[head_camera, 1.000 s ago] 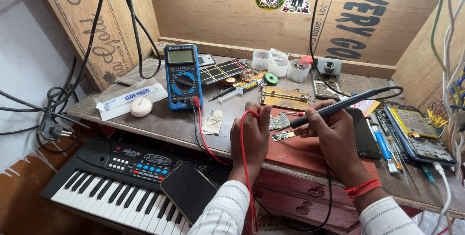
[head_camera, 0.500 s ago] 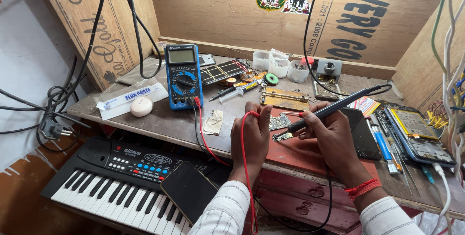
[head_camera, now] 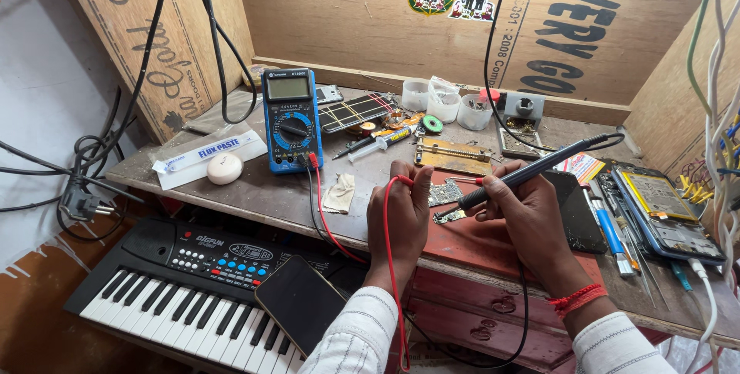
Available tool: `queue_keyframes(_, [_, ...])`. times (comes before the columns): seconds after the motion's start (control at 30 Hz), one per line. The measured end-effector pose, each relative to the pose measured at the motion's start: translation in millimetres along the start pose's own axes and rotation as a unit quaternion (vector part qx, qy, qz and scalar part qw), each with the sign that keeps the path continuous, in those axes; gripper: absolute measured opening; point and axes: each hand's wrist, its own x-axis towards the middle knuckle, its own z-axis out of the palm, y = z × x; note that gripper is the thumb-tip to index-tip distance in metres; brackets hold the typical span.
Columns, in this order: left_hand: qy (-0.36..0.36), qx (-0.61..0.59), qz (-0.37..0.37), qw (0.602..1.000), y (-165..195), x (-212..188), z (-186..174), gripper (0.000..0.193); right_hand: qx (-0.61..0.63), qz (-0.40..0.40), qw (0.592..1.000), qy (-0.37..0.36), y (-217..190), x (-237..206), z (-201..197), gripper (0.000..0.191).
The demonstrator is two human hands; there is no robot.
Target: The person works at an electronics repair bench on a disassembled smartphone motherboard, holding the board with one hand while using a soldering iron with the other to rework components on the board. They briefly reach across the bench for supplies and continue soldering the board throughout the episode.
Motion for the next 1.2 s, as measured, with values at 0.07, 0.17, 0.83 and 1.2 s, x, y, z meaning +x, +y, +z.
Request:
queue_keyframes(0.07, [-0.001, -0.001, 0.0, 1.0, -0.1, -0.3, -0.5, 0.037, -0.008, 0.002, 1.0, -0.003, 0.6, -0.5, 0.5, 0.014])
queue_keyframes(0.17, [-0.003, -0.005, 0.002, 1.0, -0.4, -0.8, -0.7, 0.037, -0.005, 0.002, 1.0, -0.003, 1.2, -0.6, 0.4, 0.014])
queue_keyframes(0.83, [-0.001, 0.006, -0.004, 1.0, 0.0, -1.4, 0.0, 0.04, 0.007, 0.004, 1.0, 0.0, 1.3, -0.7, 0.2, 0.013])
queue_keyframes(1.2, [0.001, 0.001, 0.0, 1.0, 0.4, -1.2, 0.1, 0.038, 0.001, 0.005, 1.0, -0.002, 0.1, -1.1, 0.1, 0.013])
